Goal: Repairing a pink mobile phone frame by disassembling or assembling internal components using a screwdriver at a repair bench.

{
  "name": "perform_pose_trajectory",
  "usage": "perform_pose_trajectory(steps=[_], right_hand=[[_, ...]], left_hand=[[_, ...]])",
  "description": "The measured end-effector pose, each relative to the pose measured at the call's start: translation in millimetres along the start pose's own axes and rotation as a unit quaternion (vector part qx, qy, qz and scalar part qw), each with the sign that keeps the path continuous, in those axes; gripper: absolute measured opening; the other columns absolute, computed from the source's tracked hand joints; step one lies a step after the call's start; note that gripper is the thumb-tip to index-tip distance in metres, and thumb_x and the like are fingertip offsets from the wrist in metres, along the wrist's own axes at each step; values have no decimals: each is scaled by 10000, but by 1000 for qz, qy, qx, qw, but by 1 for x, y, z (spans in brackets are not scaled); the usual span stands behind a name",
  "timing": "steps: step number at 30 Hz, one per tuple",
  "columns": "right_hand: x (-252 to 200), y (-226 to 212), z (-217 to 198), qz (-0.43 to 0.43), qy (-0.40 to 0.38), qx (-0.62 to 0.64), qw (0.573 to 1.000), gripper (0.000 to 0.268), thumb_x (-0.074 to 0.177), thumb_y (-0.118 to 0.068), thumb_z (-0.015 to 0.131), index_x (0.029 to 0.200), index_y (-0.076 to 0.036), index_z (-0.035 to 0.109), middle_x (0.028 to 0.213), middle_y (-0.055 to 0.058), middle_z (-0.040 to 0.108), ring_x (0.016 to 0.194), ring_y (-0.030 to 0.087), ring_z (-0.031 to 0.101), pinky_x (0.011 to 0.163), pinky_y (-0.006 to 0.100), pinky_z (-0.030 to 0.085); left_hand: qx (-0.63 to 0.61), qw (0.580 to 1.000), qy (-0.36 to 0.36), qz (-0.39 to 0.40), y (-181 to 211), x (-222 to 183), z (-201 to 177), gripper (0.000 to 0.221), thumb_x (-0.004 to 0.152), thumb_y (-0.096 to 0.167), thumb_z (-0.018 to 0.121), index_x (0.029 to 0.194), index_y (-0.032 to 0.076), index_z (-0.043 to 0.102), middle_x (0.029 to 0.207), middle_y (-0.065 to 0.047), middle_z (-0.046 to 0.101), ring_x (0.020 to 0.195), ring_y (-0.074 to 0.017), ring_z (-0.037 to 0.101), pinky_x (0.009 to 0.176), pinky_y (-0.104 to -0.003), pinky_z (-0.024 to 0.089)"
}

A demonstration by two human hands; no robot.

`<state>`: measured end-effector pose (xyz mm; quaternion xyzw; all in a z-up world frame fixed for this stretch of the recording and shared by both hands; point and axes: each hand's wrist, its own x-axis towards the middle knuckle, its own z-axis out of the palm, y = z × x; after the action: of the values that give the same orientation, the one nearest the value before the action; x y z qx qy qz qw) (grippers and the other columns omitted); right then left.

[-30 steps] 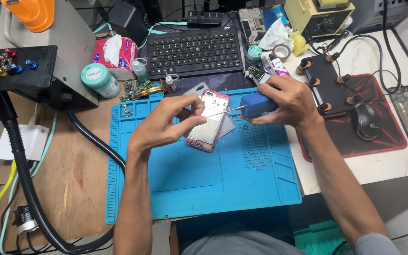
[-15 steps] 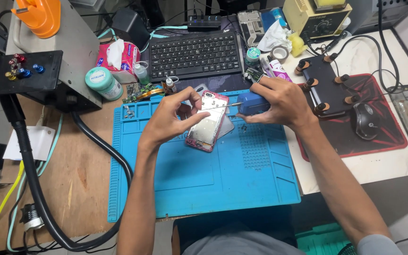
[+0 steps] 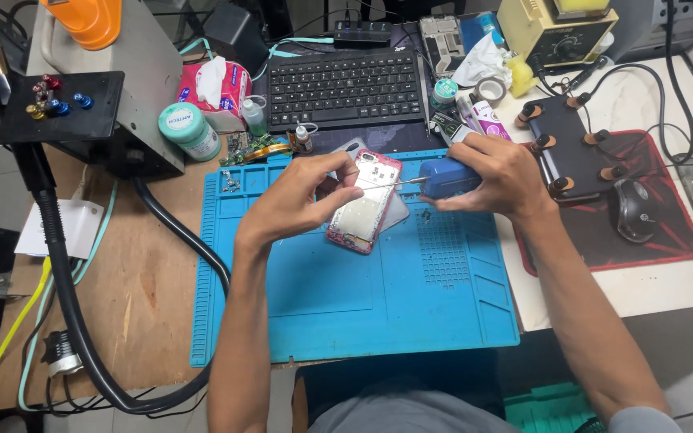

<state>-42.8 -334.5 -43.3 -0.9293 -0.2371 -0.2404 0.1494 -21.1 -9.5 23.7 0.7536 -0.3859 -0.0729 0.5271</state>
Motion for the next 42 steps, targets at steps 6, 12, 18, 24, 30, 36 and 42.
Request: perform_pose_trajectory(steps=[6, 12, 18, 24, 30, 36, 42], right_hand=[[-29, 76, -31, 5, 119, -101, 988, 560, 866, -439, 918, 1067, 39, 707, 982, 176, 729, 814, 300, 696, 716, 393, 559], [32, -20, 2, 3, 86, 77, 993, 561, 666, -435, 972, 1024, -99, 700, 862, 89, 714, 796, 281, 724, 763, 372, 581], [22, -13, -1, 37, 5, 70, 997, 571, 708, -435, 950, 1056, -74, 676, 890, 146, 735, 846, 331, 743, 754, 406, 593], [19, -24, -1, 39, -33, 79, 996, 532, 723, -440, 930, 1027, -85, 674, 891, 140, 751, 858, 327, 752, 746, 402, 593], [16, -16, -1, 81, -80, 72, 991, 593, 728, -524, 910, 1075, -104, 678, 944, 152, 766, 894, 343, 755, 749, 412, 595], [17, -18, 1, 110, -111, 80, 985, 589, 763, -526, 882, 1110, -103, 665, 968, 167, 768, 908, 364, 752, 764, 435, 596], [25, -33, -8, 135, -137, 93, 977, 550, 873, -502, 800, 1211, -100, 638, 1042, 192, 751, 972, 388, 736, 799, 475, 600]], left_hand=[[9, 978, 202, -53, 41, -75, -82, 244, 1047, 83, 542, 819, 71, 456, 617, -14, 458, 485, -127, 536, 497, -218, 419], [43, 998, 47, -11, 3, 5, -6, 75, 865, -60, 721, 877, -26, 656, 705, -165, 670, 480, -218, 635, 456, -334, 519], [-43, 992, 102, -52, -25, -1, -3, 303, 853, 24, 816, 1053, 9, 589, 859, -170, 684, 615, -204, 701, 548, -318, 617], [-71, 985, 154, -27, -28, 10, 16, 83, 914, 7, 752, 968, -3, 689, 818, -148, 719, 613, -202, 742, 559, -304, 651], [-56, 979, 191, -43, -46, 7, 17, 66, 987, 31, 678, 991, -30, 702, 790, -168, 687, 564, -213, 722, 509, -327, 628], [224, 956, 119, -145, -64, 2, 12, 300, 1053, 198, 615, 803, 45, 680, 687, -127, 650, 569, -276, 667, 520, -384, 516], [340, 915, 120, -183, -96, -4, 24, 317, 1080, 213, 562, 874, -14, 641, 559, -103, 519, 392, -206, 527, 372, -337, 363]])
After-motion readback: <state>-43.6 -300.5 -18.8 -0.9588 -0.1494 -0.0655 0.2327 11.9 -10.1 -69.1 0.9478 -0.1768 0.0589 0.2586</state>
